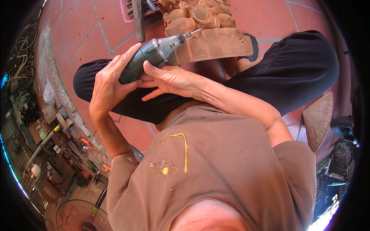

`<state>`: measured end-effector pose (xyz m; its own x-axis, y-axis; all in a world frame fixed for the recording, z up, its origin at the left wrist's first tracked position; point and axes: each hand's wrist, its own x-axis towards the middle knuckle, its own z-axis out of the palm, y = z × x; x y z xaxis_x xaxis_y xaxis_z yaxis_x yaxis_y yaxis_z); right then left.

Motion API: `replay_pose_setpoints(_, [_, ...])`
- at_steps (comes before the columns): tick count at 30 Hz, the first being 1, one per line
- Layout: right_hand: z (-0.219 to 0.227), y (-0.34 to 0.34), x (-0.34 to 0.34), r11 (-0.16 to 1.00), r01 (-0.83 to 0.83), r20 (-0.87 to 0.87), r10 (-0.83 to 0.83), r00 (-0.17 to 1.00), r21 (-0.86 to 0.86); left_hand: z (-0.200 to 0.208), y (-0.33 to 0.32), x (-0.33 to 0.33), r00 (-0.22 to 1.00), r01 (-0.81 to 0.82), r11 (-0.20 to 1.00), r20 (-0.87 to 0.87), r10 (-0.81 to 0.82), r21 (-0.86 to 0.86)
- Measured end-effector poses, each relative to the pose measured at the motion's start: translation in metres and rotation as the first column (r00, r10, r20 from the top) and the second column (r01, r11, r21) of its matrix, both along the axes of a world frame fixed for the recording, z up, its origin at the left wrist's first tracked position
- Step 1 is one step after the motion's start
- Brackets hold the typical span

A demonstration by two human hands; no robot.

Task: The person uses a handheld rotary tool to carve details into a wooden block. They hold the tool with both hands and guide it along the surface of the wood, creating grooves and patterns.

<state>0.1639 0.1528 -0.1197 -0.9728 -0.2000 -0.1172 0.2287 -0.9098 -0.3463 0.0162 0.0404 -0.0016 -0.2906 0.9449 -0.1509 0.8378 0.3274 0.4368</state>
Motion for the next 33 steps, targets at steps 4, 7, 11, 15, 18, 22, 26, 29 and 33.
replay_pose_setpoints(4, [0.004,0.001,0.006,1.000,-0.020,-0.014,0.020,1.000,-0.009,0.004,-0.002,0.003,0.999,0.015,1.000,-0.029,-0.015,-0.002])
replay_pose_setpoints(7, [0.010,-0.002,0.011,0.999,-0.045,-0.033,0.044,0.998,-0.020,0.007,-0.007,0.005,0.999,0.032,0.999,-0.009,-0.032,0.002])
replay_pose_setpoints(11, [0.010,-0.014,0.005,0.995,-0.096,-0.088,0.095,0.992,-0.014,0.015,-0.019,-0.001,0.999,0.032,0.998,0.009,-0.032,-0.060])
replay_pose_setpoints(15, [0.010,-0.017,0.009,0.992,-0.128,-0.110,0.128,0.986,0.010,0.017,-0.022,0.000,0.998,0.065,0.996,0.012,-0.065,-0.058])
replay_pose_setpoints(18, [0.012,-0.018,0.013,0.990,-0.141,-0.105,0.142,0.984,0.025,0.017,-0.024,0.000,0.997,0.082,0.994,0.001,-0.082,-0.070])
replay_pose_setpoints(22, [0.016,-0.020,0.015,0.991,-0.132,-0.096,0.133,0.986,0.025,0.018,-0.025,-0.001,0.994,0.110,0.991,-0.007,-0.110,-0.075])
replay_pose_setpoints(26, [0.016,-0.019,0.019,0.990,-0.138,-0.075,0.139,0.987,0.019,0.018,-0.023,0.002,0.993,0.118,0.990,-0.013,-0.119,-0.076])
replay_pose_setpoints(29, [0.015,-0.018,0.020,0.991,-0.135,-0.071,0.136,0.988,0.017,0.017,-0.022,0.003,0.992,0.121,0.990,-0.013,-0.122,-0.076])
replay_pose_setpoints(33, [0.015,-0.017,0.022,0.992,-0.128,-0.066,0.129,0.989,0.015,0.015,-0.021,0.004,0.993,0.121,0.989,-0.009,-0.122,-0.084])
